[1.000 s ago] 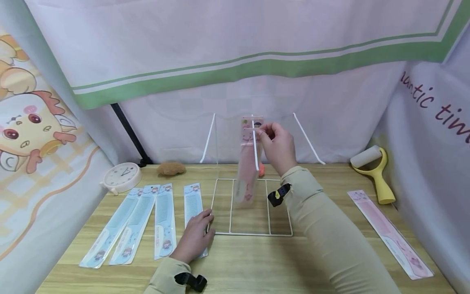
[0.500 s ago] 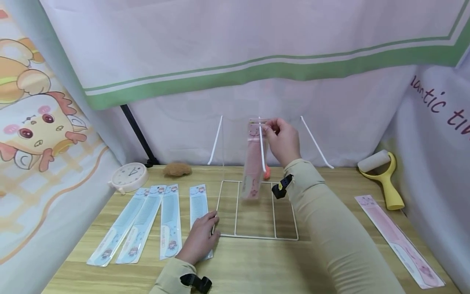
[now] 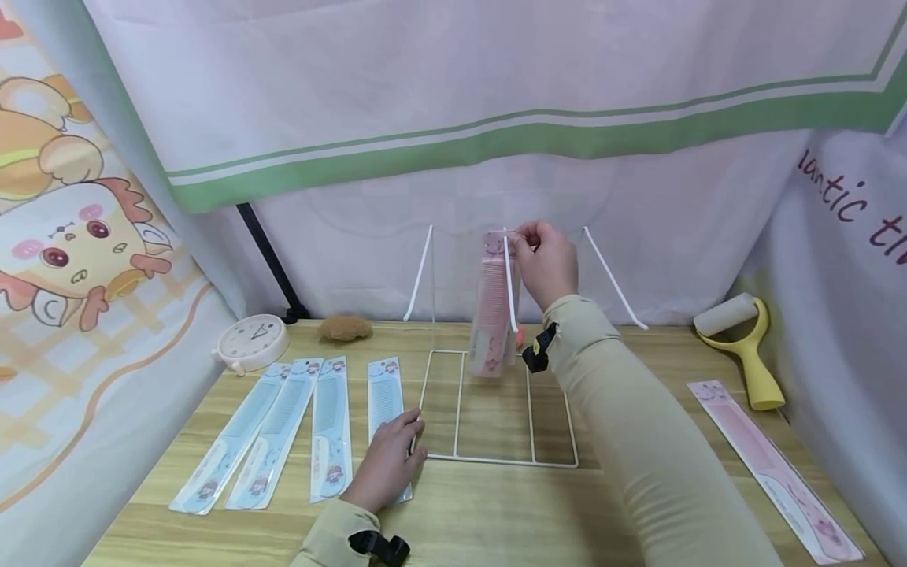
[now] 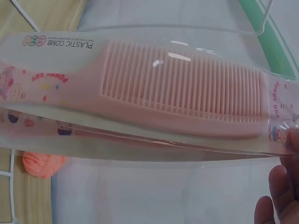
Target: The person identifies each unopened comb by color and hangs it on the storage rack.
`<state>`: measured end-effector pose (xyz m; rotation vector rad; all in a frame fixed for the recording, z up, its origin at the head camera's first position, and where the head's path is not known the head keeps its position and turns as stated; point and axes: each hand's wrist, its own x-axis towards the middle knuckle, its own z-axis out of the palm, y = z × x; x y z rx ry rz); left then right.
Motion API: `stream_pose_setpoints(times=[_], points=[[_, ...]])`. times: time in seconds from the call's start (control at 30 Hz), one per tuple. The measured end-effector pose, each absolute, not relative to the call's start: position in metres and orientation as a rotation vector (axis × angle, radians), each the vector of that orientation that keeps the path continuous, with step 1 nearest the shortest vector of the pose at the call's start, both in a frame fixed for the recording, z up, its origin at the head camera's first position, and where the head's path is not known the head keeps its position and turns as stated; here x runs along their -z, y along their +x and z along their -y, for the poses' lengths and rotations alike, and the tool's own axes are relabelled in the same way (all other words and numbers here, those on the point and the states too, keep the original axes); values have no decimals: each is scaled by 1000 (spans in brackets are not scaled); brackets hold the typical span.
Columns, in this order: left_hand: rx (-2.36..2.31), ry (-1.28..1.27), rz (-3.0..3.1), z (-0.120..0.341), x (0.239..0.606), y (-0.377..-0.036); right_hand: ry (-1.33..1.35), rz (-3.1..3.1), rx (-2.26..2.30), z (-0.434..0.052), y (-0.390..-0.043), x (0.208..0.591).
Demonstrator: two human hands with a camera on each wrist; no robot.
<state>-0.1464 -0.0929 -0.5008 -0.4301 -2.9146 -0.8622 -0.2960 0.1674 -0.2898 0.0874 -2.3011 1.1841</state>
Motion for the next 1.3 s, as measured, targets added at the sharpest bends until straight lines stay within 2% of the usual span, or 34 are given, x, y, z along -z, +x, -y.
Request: stream_pose_setpoints(times=[0.43,1.3], points=[[863,-428,2907,92,503,-147,44,2288,-1257,-174,-289,303],[869,-416,2923,92,504,-149,116,2402,-1142,-254,-246,382]])
